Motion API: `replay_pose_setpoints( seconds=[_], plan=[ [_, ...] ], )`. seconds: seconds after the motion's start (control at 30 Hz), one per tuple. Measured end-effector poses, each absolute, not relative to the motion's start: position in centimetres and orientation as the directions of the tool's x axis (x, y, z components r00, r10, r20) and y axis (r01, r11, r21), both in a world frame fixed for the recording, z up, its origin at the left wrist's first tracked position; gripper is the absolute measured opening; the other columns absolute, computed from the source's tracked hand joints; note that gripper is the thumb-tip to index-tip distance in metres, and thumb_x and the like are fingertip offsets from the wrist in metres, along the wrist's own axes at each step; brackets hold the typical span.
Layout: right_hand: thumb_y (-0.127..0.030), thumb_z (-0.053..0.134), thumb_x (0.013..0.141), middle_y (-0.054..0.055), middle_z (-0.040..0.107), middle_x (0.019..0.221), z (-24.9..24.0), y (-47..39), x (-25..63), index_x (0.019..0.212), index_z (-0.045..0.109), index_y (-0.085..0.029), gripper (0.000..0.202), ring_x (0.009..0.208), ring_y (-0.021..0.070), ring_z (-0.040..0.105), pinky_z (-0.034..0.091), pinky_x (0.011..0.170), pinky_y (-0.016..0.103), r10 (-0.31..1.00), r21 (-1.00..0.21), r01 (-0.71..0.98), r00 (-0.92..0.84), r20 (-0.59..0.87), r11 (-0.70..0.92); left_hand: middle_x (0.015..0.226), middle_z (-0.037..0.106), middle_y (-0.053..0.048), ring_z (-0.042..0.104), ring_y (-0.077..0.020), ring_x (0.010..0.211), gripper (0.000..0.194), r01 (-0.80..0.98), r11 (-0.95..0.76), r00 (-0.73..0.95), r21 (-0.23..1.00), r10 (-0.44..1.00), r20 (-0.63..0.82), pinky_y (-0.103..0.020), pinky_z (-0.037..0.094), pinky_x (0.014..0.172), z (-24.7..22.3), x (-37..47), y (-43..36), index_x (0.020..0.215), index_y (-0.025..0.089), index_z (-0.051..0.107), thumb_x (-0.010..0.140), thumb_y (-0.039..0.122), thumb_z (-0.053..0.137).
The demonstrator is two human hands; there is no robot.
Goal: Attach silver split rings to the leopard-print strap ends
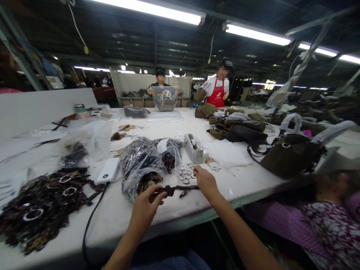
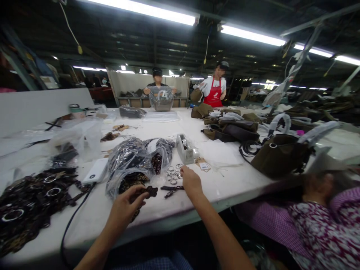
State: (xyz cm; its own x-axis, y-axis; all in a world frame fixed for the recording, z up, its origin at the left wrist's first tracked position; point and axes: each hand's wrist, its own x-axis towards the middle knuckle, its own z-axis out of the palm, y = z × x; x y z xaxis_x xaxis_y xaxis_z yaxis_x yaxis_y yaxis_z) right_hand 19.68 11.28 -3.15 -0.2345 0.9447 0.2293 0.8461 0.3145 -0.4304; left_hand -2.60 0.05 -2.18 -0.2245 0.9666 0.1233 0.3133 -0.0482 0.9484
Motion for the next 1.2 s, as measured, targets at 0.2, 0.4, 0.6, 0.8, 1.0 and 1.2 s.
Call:
replay_pose_setpoints(
  seconds=[0.2,0.4,0.6,0.8,1.0,1.2],
  plan=[
    [-0.038,0.050,0.094,0.005,0.071,0.082,-3.4,6.7,17.8,0.110,0.066,-0.016,0.031,0.056,0.0142,0.065,0.050,0.051,0.023,0.953,-0.935,0.240,-0.217,0.211,0.262,0.101,0.074,-0.007,0.071,-0.0213,0.082,0.027,0.414,-0.198,-0.125,0.889,0.955,0.271,-0.031,0.061,0.069,-3.5,-1.4,-0.4,0.101,0.022,0.075,0.087,0.039,0.060],
    [-0.034,0.064,0.087,0.005,0.071,0.086,-3.7,2.8,16.6,0.095,0.076,-0.020,0.020,0.075,0.0173,0.064,0.051,0.068,0.026,0.910,-0.923,0.192,-0.322,0.261,0.333,0.090,0.078,-0.006,0.074,-0.0240,0.081,0.027,0.282,-0.061,-0.211,0.957,0.970,0.124,-0.032,0.061,0.074,-3.7,-0.4,-1.3,0.096,0.020,0.076,0.077,0.039,0.072],
    [-0.033,0.061,0.090,0.001,0.061,0.071,-3.0,2.2,17.1,0.075,0.074,-0.019,0.024,0.070,0.0158,0.057,0.044,0.064,0.024,0.910,-0.915,0.231,-0.337,0.243,0.330,0.095,0.078,-0.008,0.074,-0.0266,0.086,0.034,-0.084,0.084,-0.136,0.993,0.986,-0.095,-0.035,0.063,0.073,-2.5,-0.5,-2.5,0.096,0.016,0.077,0.074,0.042,0.074],
    [-0.034,0.062,0.090,0.001,0.064,0.073,-3.0,1.6,17.3,0.077,0.075,-0.018,0.024,0.073,0.0164,0.058,0.043,0.066,0.024,0.910,-0.930,0.236,-0.373,0.181,0.282,0.096,0.078,-0.010,0.073,-0.0281,0.091,0.036,-0.159,0.142,-0.206,0.977,0.963,-0.174,-0.036,0.062,0.076,-2.0,-0.3,-3.2,0.093,0.015,0.079,0.074,0.045,0.075],
    [-0.043,0.062,0.089,0.000,0.062,0.073,-3.8,1.7,17.5,0.096,0.076,-0.018,0.029,0.062,0.0122,0.053,0.043,0.060,0.023,0.951,-0.999,-0.015,-0.307,0.035,0.032,0.118,0.073,-0.007,0.060,-0.0281,0.119,0.030,-0.042,0.061,-0.307,0.997,0.949,-0.072,-0.040,0.046,0.106,-2.2,-0.6,-3.3,0.095,0.020,0.077,0.079,0.045,0.070],
    [-0.039,0.078,0.077,-0.001,0.062,0.078,-3.5,1.7,17.6,0.107,0.070,-0.018,0.037,0.055,0.0059,0.050,0.041,0.052,0.017,0.965,-0.841,-0.485,-0.215,-0.151,-0.240,0.108,0.075,-0.008,0.065,-0.0295,0.111,0.026,0.216,-0.018,-0.222,0.976,0.973,0.067,-0.041,0.048,0.102,-2.1,-0.7,-3.7,0.083,0.021,0.076,0.081,0.045,0.067]
  ],
)
